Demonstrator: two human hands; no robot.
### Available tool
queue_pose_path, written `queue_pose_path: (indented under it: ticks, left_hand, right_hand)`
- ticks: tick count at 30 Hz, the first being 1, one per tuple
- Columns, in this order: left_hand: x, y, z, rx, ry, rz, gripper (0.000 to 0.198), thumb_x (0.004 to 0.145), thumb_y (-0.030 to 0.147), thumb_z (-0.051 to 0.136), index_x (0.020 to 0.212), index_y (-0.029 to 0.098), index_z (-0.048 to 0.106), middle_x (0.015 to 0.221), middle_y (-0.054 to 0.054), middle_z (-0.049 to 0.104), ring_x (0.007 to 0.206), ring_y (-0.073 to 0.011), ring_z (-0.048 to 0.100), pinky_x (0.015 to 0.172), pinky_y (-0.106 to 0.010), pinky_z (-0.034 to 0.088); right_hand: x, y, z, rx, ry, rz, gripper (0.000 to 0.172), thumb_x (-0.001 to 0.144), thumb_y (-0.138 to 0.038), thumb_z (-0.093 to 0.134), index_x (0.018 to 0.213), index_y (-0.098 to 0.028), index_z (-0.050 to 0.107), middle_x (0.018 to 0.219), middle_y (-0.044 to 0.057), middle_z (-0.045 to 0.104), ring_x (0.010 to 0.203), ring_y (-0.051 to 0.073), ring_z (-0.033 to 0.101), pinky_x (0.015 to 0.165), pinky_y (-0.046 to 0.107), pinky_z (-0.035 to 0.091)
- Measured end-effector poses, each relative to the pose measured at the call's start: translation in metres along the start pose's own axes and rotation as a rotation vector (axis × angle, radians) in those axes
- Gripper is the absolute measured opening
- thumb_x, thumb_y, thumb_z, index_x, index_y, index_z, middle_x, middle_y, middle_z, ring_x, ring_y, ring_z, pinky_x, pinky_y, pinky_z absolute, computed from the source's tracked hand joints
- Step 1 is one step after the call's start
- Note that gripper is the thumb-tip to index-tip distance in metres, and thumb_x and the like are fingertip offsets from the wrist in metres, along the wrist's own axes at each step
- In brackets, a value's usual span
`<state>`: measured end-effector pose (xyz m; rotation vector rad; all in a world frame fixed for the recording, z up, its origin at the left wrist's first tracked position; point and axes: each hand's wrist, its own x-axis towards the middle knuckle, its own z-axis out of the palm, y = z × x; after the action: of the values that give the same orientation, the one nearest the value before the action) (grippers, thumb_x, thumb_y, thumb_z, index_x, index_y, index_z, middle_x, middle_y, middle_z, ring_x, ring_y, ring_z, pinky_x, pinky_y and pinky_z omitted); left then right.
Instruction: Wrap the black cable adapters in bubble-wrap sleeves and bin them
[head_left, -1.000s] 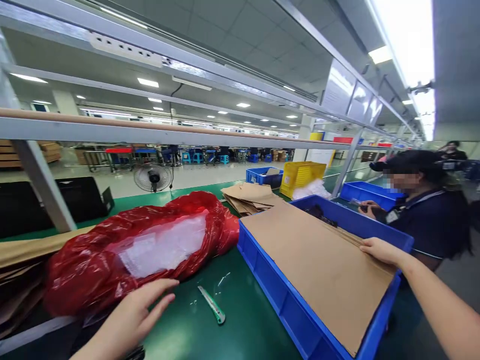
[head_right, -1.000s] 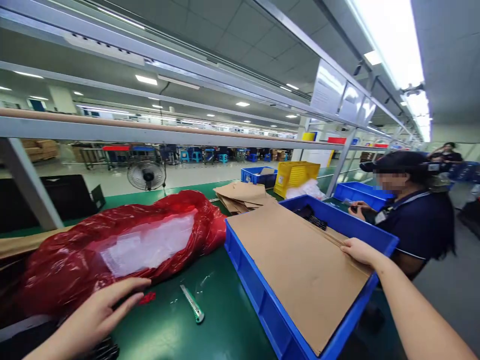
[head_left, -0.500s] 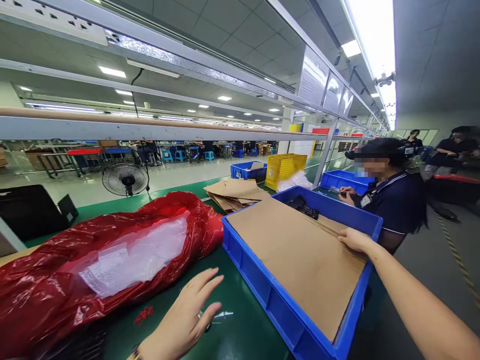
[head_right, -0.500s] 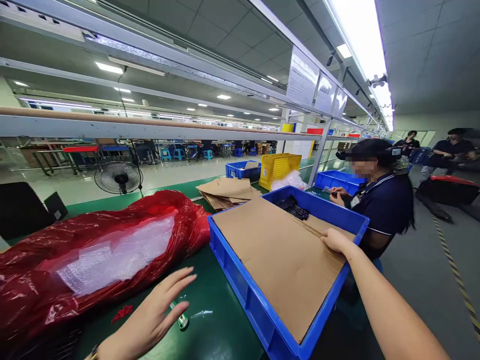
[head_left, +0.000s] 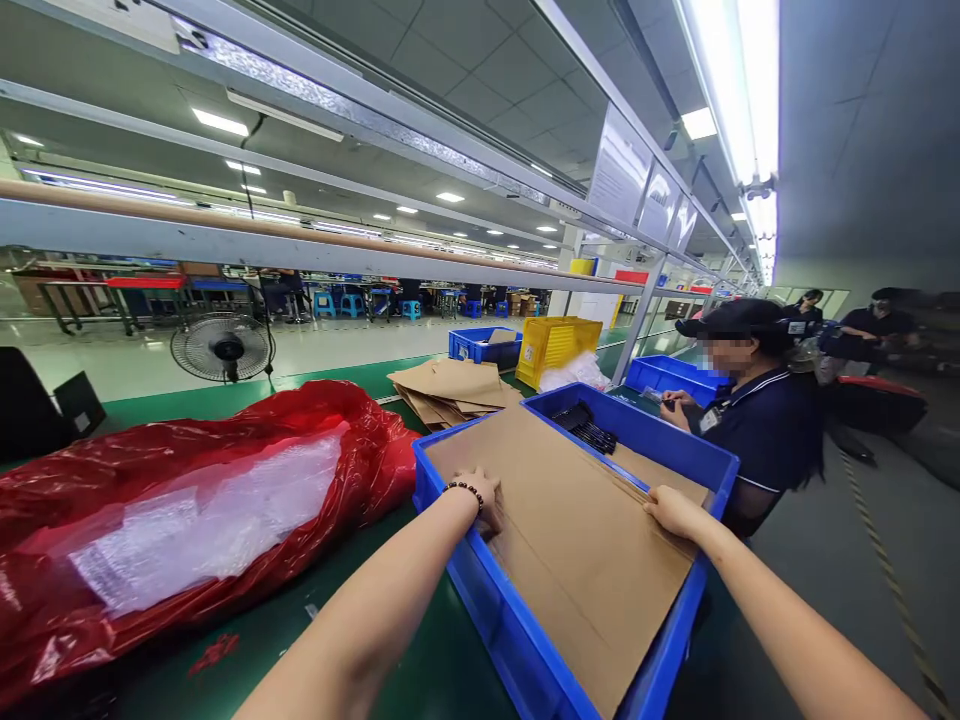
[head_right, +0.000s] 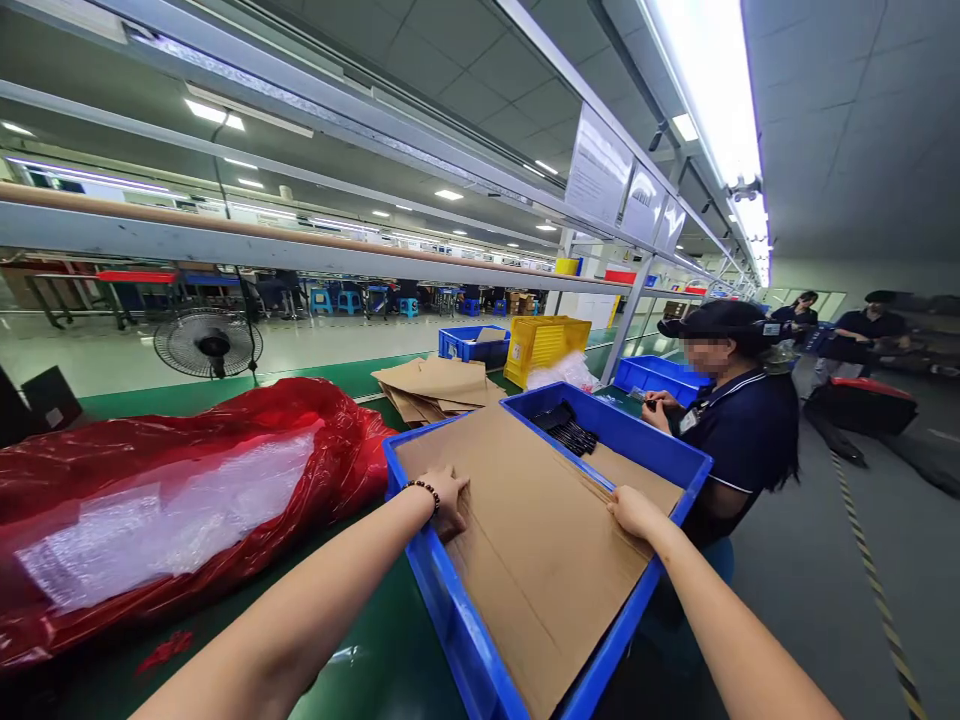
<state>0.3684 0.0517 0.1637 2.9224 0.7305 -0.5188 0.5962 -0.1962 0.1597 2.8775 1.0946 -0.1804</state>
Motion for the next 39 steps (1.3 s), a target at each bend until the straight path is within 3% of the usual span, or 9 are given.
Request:
queue_pose_path:
  ticks: [3, 6, 10, 13, 15, 19, 23, 32, 39]
  left_hand:
    - [0.005, 0.004, 0.004, 0.040, -0.110, 0.003, 0.091, 0.046, 0.061, 0.069, 0.126, 0.025, 0.044, 0.126, -0.016, 0.050, 0.109, -0.0358, 0.051, 0.084, -0.046, 0.046]
    - [0.008, 0.007, 0.004, 0.077, -0.153, 0.019, 0.089, 0.049, 0.062, 0.066, 0.126, 0.023, 0.044, 0.126, -0.016, 0.051, 0.110, -0.0352, 0.050, 0.085, -0.047, 0.045]
    - [0.015, 0.003, 0.002, 0.108, -0.191, 0.075, 0.088, 0.048, 0.060, 0.067, 0.125, 0.021, 0.046, 0.124, -0.016, 0.053, 0.109, -0.0344, 0.051, 0.083, -0.044, 0.046]
    - [0.019, -0.003, 0.000, 0.122, -0.206, 0.124, 0.084, 0.049, 0.059, 0.066, 0.123, 0.023, 0.048, 0.119, -0.014, 0.057, 0.105, -0.0328, 0.054, 0.083, -0.041, 0.047]
    - [0.020, -0.008, -0.002, 0.128, -0.208, 0.158, 0.077, 0.053, 0.060, 0.063, 0.121, 0.025, 0.051, 0.113, -0.012, 0.061, 0.102, -0.0308, 0.056, 0.083, -0.039, 0.047]
    - [0.020, -0.015, -0.005, 0.148, -0.222, 0.201, 0.066, 0.062, 0.061, 0.055, 0.117, 0.025, 0.054, 0.108, -0.011, 0.064, 0.100, -0.0296, 0.058, 0.083, -0.038, 0.046]
    - [0.024, -0.018, -0.007, 0.158, -0.250, 0.220, 0.065, 0.063, 0.061, 0.054, 0.118, 0.026, 0.055, 0.109, -0.009, 0.065, 0.100, -0.0289, 0.058, 0.083, -0.037, 0.046]
    - [0.023, -0.021, -0.004, 0.139, -0.215, 0.232, 0.061, 0.064, 0.057, 0.054, 0.115, 0.023, 0.058, 0.112, -0.012, 0.063, 0.101, -0.0328, 0.057, 0.082, -0.043, 0.047]
    - [0.020, -0.021, -0.004, 0.131, -0.192, 0.224, 0.057, 0.064, 0.057, 0.054, 0.110, 0.023, 0.061, 0.110, -0.013, 0.063, 0.099, -0.0328, 0.058, 0.080, -0.043, 0.048]
  right_hand:
    - [0.003, -0.009, 0.008, -0.052, -0.003, 0.018, 0.022, 0.079, -0.021, 0.048, 0.084, -0.008, 0.065, 0.090, 0.019, 0.066, 0.087, 0.029, 0.062, 0.072, 0.036, 0.045]
    - [0.011, -0.038, 0.016, -0.089, 0.050, 0.005, 0.032, 0.081, -0.023, 0.046, 0.103, -0.005, 0.060, 0.103, 0.026, 0.060, 0.098, 0.036, 0.057, 0.079, 0.049, 0.041]
    - [0.031, -0.095, 0.023, -0.132, 0.158, -0.247, 0.060, 0.082, -0.045, 0.042, 0.134, -0.014, 0.034, 0.141, 0.019, 0.025, 0.129, 0.035, 0.021, 0.101, 0.054, 0.017]
    - [0.057, -0.128, 0.028, -0.132, 0.185, -0.439, 0.080, 0.078, -0.064, 0.034, 0.139, -0.014, 0.023, 0.147, 0.014, 0.007, 0.134, 0.031, 0.002, 0.105, 0.050, 0.003]
    - [0.076, -0.142, 0.036, -0.082, 0.177, -0.427, 0.085, 0.078, -0.067, 0.028, 0.140, -0.010, 0.018, 0.147, 0.014, 0.004, 0.134, 0.028, -0.001, 0.106, 0.047, -0.001]
    - [0.102, -0.158, 0.062, 0.042, 0.057, -0.282, 0.092, 0.077, -0.070, 0.022, 0.140, -0.005, 0.011, 0.146, 0.017, 0.005, 0.134, 0.027, 0.000, 0.106, 0.044, 0.000]
    - [0.110, -0.173, 0.079, 0.071, 0.043, -0.203, 0.096, 0.075, -0.073, 0.020, 0.140, -0.003, 0.011, 0.147, 0.016, 0.004, 0.133, 0.028, -0.006, 0.106, 0.044, 0.000]
    - [0.133, -0.201, 0.065, 0.019, 0.001, -0.184, 0.093, 0.075, -0.071, 0.026, 0.134, 0.001, 0.028, 0.140, 0.023, 0.024, 0.130, 0.033, 0.015, 0.104, 0.047, 0.009]
    - [0.164, -0.216, 0.059, 0.030, 0.081, -0.178, 0.062, 0.089, -0.043, 0.020, 0.133, -0.001, 0.030, 0.141, 0.021, 0.023, 0.127, 0.030, 0.024, 0.100, 0.042, 0.021]
